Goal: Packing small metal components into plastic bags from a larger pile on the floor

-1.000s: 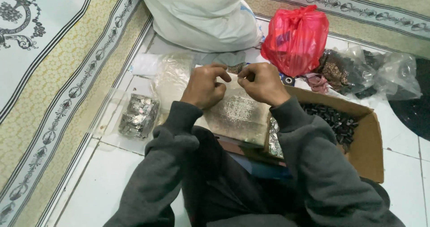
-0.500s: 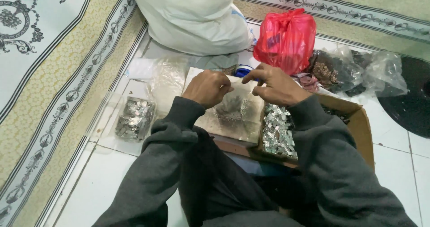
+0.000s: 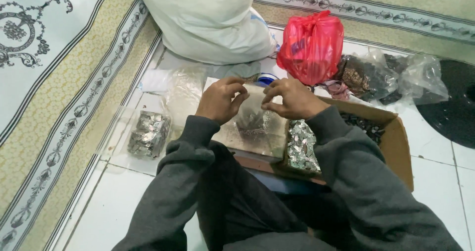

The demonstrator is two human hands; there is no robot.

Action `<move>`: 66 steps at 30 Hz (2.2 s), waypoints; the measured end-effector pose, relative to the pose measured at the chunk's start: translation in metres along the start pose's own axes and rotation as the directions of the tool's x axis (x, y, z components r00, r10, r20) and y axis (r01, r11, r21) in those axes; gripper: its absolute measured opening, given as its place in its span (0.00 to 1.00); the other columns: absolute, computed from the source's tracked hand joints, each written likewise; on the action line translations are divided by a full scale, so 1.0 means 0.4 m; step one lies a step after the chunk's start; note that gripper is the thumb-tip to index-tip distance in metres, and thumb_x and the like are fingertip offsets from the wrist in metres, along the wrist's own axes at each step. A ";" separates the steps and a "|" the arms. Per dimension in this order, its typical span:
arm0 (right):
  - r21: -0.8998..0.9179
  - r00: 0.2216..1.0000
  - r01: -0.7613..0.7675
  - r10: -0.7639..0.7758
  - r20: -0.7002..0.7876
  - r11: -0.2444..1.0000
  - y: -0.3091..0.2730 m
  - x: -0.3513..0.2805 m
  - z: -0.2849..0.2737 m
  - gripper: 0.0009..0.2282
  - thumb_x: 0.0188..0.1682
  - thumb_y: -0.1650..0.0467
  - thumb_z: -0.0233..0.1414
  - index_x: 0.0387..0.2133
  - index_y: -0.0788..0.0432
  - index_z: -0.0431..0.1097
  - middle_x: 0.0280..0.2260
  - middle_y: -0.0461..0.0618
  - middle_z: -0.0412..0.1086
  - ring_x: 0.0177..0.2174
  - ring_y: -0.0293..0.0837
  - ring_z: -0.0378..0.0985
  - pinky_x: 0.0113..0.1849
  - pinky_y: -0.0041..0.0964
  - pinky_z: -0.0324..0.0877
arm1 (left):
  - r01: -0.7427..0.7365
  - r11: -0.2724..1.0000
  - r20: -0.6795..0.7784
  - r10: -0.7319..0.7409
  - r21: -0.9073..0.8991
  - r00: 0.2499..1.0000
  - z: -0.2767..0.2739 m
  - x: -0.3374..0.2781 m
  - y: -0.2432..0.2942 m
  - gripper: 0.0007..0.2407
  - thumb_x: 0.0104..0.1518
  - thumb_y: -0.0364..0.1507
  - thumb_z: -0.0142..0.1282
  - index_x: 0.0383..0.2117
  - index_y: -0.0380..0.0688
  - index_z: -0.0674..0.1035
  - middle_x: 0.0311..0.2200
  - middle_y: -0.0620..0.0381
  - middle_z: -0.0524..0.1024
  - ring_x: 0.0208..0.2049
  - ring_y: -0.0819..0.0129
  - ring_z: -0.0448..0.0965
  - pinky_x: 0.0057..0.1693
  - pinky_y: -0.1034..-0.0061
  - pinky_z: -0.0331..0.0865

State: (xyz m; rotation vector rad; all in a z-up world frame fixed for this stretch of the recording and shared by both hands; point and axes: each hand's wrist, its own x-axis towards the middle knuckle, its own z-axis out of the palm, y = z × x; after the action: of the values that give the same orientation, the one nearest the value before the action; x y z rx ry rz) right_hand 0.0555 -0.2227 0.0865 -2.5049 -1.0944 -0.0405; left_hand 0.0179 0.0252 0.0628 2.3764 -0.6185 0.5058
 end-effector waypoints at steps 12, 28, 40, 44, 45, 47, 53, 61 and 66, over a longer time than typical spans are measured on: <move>-0.046 0.996 -0.086 0.085 -0.025 0.995 0.060 -0.014 0.042 0.04 0.44 0.64 0.65 0.26 0.49 0.82 0.34 0.51 0.80 0.38 0.57 0.83 0.38 0.48 0.75 | 0.462 0.785 0.195 -0.420 -0.411 0.886 0.208 -0.144 -0.091 0.53 0.40 0.33 0.77 0.73 0.39 0.49 0.64 0.36 0.62 0.55 0.48 0.74 0.55 0.54 0.73; -0.034 0.998 0.012 -0.014 -0.062 0.999 0.067 -0.001 0.018 0.03 0.42 0.67 0.65 0.24 0.51 0.81 0.36 0.52 0.79 0.38 0.59 0.82 0.39 0.47 0.74 | 0.620 0.712 0.393 -0.493 -0.331 0.776 0.291 -0.158 -0.071 0.51 0.41 0.31 0.77 0.70 0.30 0.50 0.66 0.28 0.57 0.67 0.35 0.61 0.70 0.50 0.62; -0.220 0.980 0.129 -0.159 -0.124 0.967 0.024 -0.019 -0.005 0.05 0.41 0.61 0.66 0.22 0.44 0.79 0.41 0.41 0.74 0.45 0.54 0.76 0.38 0.47 0.65 | 0.486 0.573 0.263 -0.430 -0.660 0.864 0.253 -0.089 -0.069 0.36 0.51 0.26 0.64 0.68 0.33 0.59 0.62 0.28 0.63 0.63 0.29 0.65 0.63 0.41 0.68; -0.161 0.976 0.167 -0.186 -0.112 0.973 -0.009 -0.052 0.019 0.04 0.41 0.63 0.66 0.22 0.41 0.79 0.33 0.40 0.68 0.38 0.50 0.74 0.36 0.44 0.63 | 0.639 0.597 0.192 -0.640 -0.485 0.744 0.123 0.018 0.041 0.25 0.50 0.49 0.64 0.47 0.45 0.76 0.35 0.51 0.81 0.41 0.57 0.82 0.47 0.61 0.76; -0.169 0.973 0.176 -0.197 -0.121 0.970 -0.004 -0.060 0.026 0.03 0.41 0.63 0.66 0.22 0.41 0.79 0.30 0.40 0.66 0.36 0.49 0.73 0.36 0.43 0.62 | 0.679 0.655 0.233 -0.640 -0.333 0.732 0.065 0.052 0.087 0.31 0.47 0.56 0.62 0.45 0.43 0.75 0.33 0.47 0.81 0.41 0.51 0.84 0.45 0.56 0.76; -0.154 0.967 0.190 -0.212 -0.140 0.970 -0.004 -0.068 0.024 0.05 0.43 0.63 0.65 0.21 0.42 0.78 0.28 0.41 0.65 0.34 0.49 0.73 0.35 0.42 0.61 | 0.665 0.713 0.257 -0.616 -0.220 0.745 0.041 0.078 0.113 0.31 0.45 0.56 0.63 0.42 0.40 0.77 0.33 0.43 0.81 0.41 0.46 0.84 0.45 0.53 0.76; -0.045 0.958 0.223 -0.227 -0.173 0.974 -0.019 -0.095 0.030 0.02 0.43 0.65 0.65 0.25 0.44 0.81 0.19 0.42 0.63 0.26 0.48 0.72 0.33 0.41 0.64 | 0.623 0.782 0.343 -0.587 0.006 0.734 0.142 0.098 0.053 0.23 0.43 0.46 0.70 0.31 0.34 0.82 0.30 0.40 0.81 0.39 0.40 0.84 0.44 0.47 0.78; -0.065 0.992 0.029 -0.021 0.123 0.997 -0.067 -0.055 -0.077 0.14 0.30 0.68 0.58 0.32 0.53 0.80 0.19 0.51 0.71 0.25 0.60 0.77 0.32 0.55 0.71 | 0.535 0.845 0.312 -0.505 -0.012 0.805 0.102 0.094 0.065 0.14 0.42 0.39 0.72 0.19 0.41 0.83 0.23 0.44 0.79 0.32 0.44 0.85 0.39 0.52 0.80; -0.010 0.987 0.133 -0.132 0.090 0.991 -0.061 -0.029 -0.094 0.12 0.34 0.67 0.63 0.34 0.50 0.81 0.32 0.50 0.73 0.31 0.54 0.80 0.34 0.48 0.73 | 0.601 0.763 0.396 -0.489 -0.238 0.777 0.004 0.074 0.088 0.09 0.48 0.30 0.72 0.24 0.39 0.83 0.17 0.51 0.80 0.25 0.60 0.86 0.39 0.69 0.79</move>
State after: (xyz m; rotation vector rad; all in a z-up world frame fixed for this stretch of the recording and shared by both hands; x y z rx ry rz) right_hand 0.0351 -0.2300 0.1274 -2.4651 -1.3002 0.0254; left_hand 0.0232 -0.0094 0.0929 2.1496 -0.0860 -0.2401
